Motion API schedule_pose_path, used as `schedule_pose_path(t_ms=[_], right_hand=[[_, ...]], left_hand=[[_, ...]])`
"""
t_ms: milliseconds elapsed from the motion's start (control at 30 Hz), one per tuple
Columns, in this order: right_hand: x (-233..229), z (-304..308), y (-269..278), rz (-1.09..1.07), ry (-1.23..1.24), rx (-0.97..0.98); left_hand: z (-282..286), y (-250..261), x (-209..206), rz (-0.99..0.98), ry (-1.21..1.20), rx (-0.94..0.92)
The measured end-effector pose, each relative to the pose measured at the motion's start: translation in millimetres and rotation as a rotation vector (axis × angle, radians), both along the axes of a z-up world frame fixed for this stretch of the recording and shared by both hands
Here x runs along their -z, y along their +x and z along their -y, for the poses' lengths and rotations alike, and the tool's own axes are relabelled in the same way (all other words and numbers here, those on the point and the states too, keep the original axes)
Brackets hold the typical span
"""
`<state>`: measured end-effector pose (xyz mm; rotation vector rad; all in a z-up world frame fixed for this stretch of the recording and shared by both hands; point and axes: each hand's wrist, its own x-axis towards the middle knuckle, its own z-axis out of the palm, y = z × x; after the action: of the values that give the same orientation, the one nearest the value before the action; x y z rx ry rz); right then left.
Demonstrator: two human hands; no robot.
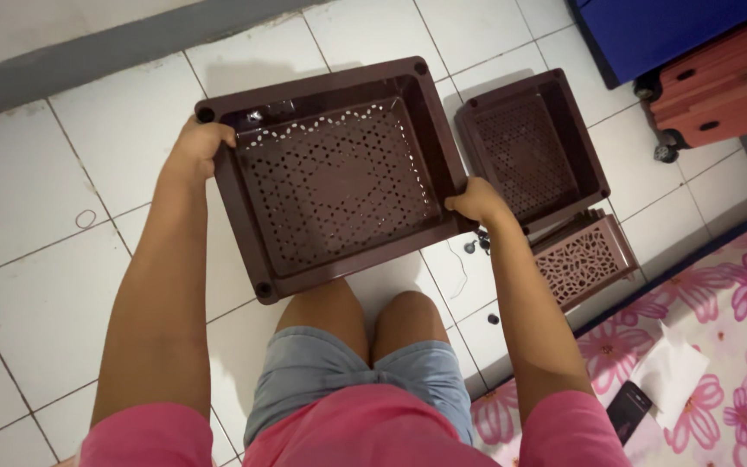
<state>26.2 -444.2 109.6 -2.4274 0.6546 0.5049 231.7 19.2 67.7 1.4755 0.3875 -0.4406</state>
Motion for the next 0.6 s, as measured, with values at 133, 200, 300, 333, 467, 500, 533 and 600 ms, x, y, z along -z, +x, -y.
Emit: schedule_pose_path(t_ms=[133,200,300,333,467,500,533,600], right_hand=[[9.2,-4.9,-4.8,0.155,0.096,0.073],[13.3,-7.4,-7.4,0.215,0.165,0.119],[13.4,-7.7,-4.2,0.274,0.256,0.181],[12.9,-7.3,-4.5,0.276,0.275,0.199],[7.6,-5.9,-5.7,0.262,0.305,0.230],[4.3,-5.1,-5.2,0.288,0.286,0.228],[1.2,-5.6,-5.5,0.313,0.268,0.226],[-7.8,-6.4,-6.1,0.334,0.259,0.229]], left_hand=[[-6.2,-3.6,5.6,0.102,-0.073,-0.034],[-10.1,-4.4,8.1,0.122,-0.107,-0.022],[-11.9,-0.4,9.3,0.117,-0.059,-0.040],[-12.0,-1.1,10.8,0.106,-0.028,-0.051],[-6.7,-4.4,15.6,0.147,0.012,-0.032],[-3.9,-6.8,16.4,0.130,0.037,-0.047],[-2.1,-9.1,16.2,0.113,0.064,-0.063],[1.2,-12.0,12.2,0.171,0.045,-0.074]])
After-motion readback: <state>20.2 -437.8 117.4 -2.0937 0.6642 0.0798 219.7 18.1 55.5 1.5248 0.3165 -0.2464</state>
